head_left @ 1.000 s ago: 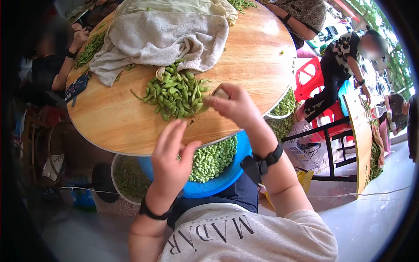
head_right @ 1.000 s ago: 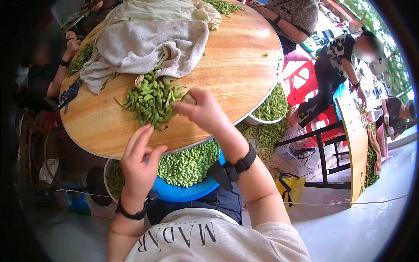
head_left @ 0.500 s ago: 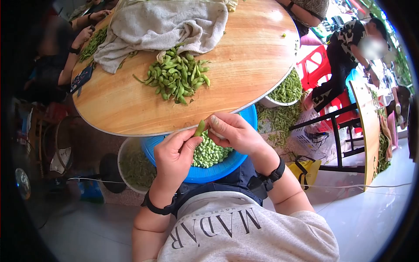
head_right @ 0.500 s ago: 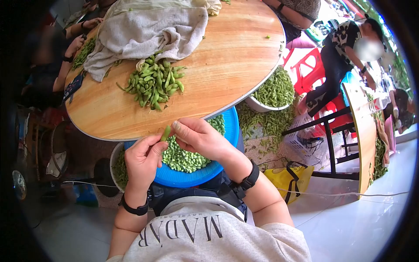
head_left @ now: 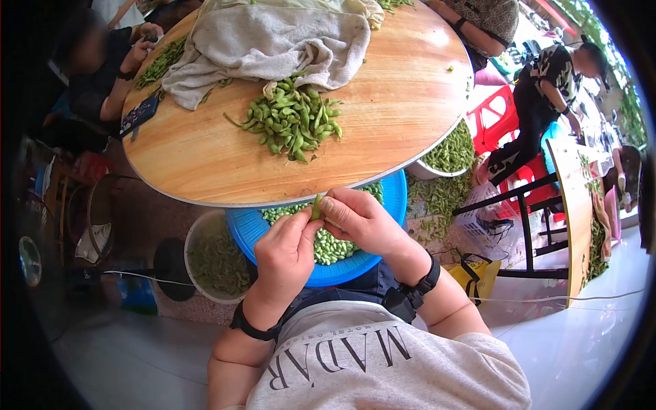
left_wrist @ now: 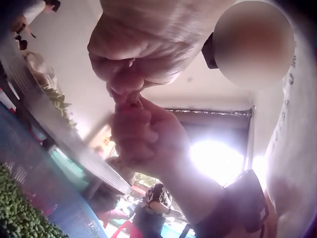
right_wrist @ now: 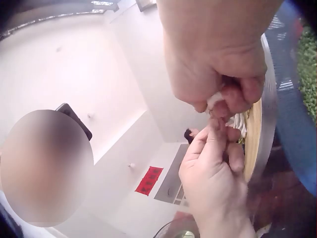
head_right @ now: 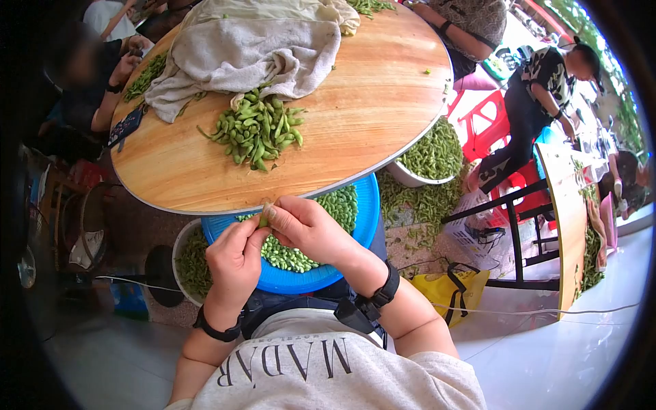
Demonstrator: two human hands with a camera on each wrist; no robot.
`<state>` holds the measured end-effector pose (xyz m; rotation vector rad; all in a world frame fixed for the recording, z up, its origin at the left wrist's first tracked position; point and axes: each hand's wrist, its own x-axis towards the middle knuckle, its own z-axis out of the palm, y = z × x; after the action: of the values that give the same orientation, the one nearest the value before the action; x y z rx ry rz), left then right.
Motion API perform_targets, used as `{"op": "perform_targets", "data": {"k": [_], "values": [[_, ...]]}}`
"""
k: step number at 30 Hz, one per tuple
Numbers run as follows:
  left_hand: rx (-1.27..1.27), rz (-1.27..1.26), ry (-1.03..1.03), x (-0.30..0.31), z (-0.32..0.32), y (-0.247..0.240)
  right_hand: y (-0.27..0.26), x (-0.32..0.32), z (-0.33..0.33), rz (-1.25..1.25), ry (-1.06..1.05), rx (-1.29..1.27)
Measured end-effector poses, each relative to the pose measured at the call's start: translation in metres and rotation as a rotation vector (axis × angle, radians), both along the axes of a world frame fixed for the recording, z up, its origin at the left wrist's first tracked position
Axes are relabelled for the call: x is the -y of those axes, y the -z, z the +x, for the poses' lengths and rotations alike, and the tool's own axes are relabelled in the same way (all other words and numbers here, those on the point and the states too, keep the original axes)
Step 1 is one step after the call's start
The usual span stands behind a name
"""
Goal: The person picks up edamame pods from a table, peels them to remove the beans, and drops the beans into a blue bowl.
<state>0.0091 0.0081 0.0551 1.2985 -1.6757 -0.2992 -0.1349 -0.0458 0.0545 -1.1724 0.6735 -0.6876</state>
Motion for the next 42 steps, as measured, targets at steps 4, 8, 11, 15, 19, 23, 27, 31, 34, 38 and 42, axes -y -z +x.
{"op": "perform_targets", "data": {"k": [4, 8, 11, 15, 19, 23, 27, 31, 34, 38, 42], "values": [[-0.025, -0.036, -0.039, -0.003, -0.003, 0.005, 0.008, -0.005, 0.006, 0.005, 0.054, 0.006], [-0.272, 0.154, -0.077, -0.004, -0.004, 0.018, 0.015, -0.009, 0.01, -0.02, 0.073, 0.041], [-0.684, 0.368, -0.038, -0.008, -0.001, 0.028, 0.016, -0.021, 0.017, -0.25, 0.106, 0.0], [-0.908, 0.478, 0.043, -0.01, 0.002, 0.017, 0.015, -0.014, 0.005, 0.028, 0.028, 0.066], [-0.504, 0.31, -0.005, -0.013, 0.001, 0.011, 0.015, -0.012, 0.003, 0.151, 0.002, 0.126], [-0.034, 0.017, -0.029, -0.011, 0.003, 0.011, 0.009, -0.012, 0.004, 0.209, 0.012, 0.116], [0.022, -0.001, -0.054, -0.015, 0.0, 0.009, 0.012, -0.014, 0.007, 0.148, 0.048, 0.083], [0.012, -0.015, -0.077, -0.016, -0.003, 0.014, 0.011, -0.016, 0.008, 0.019, 0.079, 0.005], [0.001, -0.041, -0.103, -0.016, -0.005, 0.02, 0.013, -0.019, 0.011, -0.049, 0.125, -0.023], [-0.058, -0.083, -0.13, -0.014, -0.009, 0.026, 0.016, -0.021, 0.012, -0.078, 0.171, -0.048], [-0.175, -0.053, -0.18, -0.007, -0.005, 0.038, 0.022, -0.029, 0.02, -0.079, 0.217, 0.05]]}}
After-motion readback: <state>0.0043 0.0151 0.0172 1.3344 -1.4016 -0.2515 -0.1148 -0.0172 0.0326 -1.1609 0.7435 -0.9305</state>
